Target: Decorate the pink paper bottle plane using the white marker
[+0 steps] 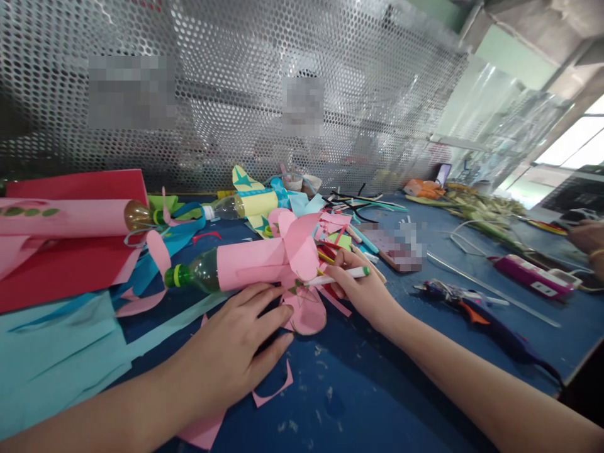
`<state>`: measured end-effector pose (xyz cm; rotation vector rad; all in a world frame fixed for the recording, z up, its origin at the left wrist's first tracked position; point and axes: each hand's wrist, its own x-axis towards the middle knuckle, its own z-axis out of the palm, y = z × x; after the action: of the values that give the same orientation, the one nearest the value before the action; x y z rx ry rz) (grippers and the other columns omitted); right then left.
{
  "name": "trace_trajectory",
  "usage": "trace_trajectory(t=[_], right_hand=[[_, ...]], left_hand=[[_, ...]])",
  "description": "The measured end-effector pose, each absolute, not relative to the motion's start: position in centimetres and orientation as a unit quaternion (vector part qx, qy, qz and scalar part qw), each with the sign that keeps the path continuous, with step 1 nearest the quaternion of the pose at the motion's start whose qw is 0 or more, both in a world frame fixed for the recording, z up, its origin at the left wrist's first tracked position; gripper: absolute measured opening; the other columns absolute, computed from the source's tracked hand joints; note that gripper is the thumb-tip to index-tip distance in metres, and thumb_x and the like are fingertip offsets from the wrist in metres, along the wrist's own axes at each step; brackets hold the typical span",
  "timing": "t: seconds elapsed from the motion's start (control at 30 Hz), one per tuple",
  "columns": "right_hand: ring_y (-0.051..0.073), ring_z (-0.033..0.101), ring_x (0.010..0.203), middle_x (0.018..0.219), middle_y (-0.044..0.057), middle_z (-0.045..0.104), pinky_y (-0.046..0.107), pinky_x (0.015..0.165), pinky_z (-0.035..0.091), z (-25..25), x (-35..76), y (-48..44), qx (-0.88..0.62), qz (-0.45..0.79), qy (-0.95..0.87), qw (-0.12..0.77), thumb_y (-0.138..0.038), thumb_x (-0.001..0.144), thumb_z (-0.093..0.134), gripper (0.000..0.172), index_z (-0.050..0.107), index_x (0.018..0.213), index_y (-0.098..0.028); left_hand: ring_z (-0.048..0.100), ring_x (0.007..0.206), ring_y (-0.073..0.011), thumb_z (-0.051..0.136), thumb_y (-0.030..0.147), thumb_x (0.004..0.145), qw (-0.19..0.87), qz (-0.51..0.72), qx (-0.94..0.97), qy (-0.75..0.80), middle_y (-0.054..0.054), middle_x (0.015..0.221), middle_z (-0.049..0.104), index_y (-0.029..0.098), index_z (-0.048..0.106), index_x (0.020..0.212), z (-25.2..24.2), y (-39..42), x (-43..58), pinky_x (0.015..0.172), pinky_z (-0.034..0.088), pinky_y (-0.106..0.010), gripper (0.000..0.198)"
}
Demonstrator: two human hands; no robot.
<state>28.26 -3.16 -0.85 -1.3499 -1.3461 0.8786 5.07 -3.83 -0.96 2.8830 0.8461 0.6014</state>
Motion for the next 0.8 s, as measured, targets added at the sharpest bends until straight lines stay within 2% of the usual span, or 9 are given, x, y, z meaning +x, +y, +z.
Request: trace_trajectory(t=[0.4, 0.63, 0.8], right_hand=[[0.010, 0.035, 0.039, 0.041, -0.008, 0.045, 0.024, 0.042, 0.024, -0.75, 28.46, -3.14, -0.558, 0.354, -0.568, 0.491, -0.030, 0.078, 0.057, 0.023, 0.040, 0.063, -0.024], [0.010, 0.038, 0.040, 0.041, -0.008, 0.044, 0.024, 0.043, 0.029, -0.56, 28.42, -3.20, -0.566, 0.338, -0.569, 0.491, -0.029, 0.077, 0.055, 0.021, 0.040, 0.062, -0.025], [0.010, 0.035, 0.037, 0.040, -0.009, 0.045, 0.023, 0.040, 0.024, -0.85, 28.33, -3.12, -0.544, 0.391, -0.557, 0.491, -0.035, 0.078, 0.059, 0.025, 0.040, 0.066, -0.025]], left_hand=[[0.055, 0.121, -0.0301, 0.039, 0.033, 0.100, 0.034, 0.193, 0.942, 0.272, -0.012, 0.128, 0.064, 0.020, 0.064, 0.118, -1.03, -3.81, 5.16, 0.101, 0.048, -0.052, 0.033], [0.056, 0.122, -0.0304, 0.041, 0.032, 0.099, 0.038, 0.190, 0.941, 0.278, -0.011, 0.126, 0.065, 0.021, 0.065, 0.116, -0.77, -3.86, 5.19, 0.101, 0.049, -0.051, 0.032], [0.058, 0.119, -0.0312, 0.043, 0.031, 0.098, 0.042, 0.180, 0.944, 0.275, -0.012, 0.123, 0.067, 0.020, 0.067, 0.115, -0.30, -3.83, 5.32, 0.099, 0.050, -0.052, 0.031]])
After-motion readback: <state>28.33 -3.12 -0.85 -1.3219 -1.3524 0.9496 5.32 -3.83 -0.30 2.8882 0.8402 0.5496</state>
